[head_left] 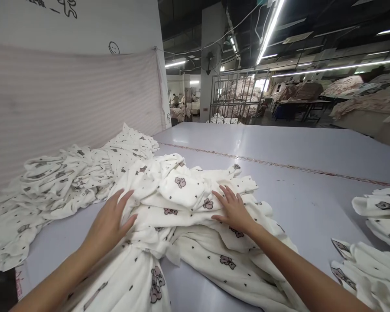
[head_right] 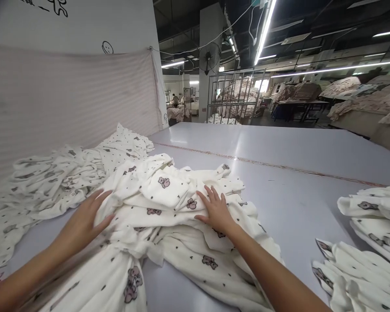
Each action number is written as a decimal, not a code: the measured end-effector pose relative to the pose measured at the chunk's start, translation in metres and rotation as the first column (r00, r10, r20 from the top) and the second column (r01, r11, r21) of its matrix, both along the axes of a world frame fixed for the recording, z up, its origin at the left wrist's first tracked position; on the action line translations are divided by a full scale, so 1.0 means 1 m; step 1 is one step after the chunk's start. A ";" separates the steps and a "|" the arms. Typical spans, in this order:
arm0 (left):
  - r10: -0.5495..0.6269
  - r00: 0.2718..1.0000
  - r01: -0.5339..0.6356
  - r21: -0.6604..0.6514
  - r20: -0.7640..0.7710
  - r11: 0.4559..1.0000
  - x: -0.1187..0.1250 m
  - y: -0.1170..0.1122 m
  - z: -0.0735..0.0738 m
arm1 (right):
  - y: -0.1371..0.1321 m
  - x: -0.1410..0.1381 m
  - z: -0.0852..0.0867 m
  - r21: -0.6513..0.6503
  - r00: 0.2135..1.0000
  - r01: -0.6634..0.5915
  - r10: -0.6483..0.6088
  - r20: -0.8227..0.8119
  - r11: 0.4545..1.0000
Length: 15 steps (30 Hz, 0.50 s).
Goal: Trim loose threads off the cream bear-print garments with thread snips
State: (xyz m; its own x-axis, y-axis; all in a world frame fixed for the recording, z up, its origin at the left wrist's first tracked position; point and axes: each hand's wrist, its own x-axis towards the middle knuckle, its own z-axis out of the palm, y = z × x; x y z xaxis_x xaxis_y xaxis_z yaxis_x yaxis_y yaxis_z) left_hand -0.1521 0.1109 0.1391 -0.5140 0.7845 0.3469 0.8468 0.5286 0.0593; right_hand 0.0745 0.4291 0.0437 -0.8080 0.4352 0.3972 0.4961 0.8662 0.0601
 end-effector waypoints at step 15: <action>0.197 0.927 -0.133 -0.213 0.318 0.968 -0.108 0.245 0.025 | 0.053 0.020 -0.084 -0.117 0.962 0.251 -0.261 -0.081 0.961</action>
State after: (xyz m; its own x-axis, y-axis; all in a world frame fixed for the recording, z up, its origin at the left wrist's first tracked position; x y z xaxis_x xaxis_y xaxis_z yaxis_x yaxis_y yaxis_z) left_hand -0.2601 0.3563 0.1639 -0.7022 0.7119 -0.0100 0.6944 0.6879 0.2112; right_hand 0.0948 0.4820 -0.0403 -0.6246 0.6659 0.4080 0.7013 0.7081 -0.0822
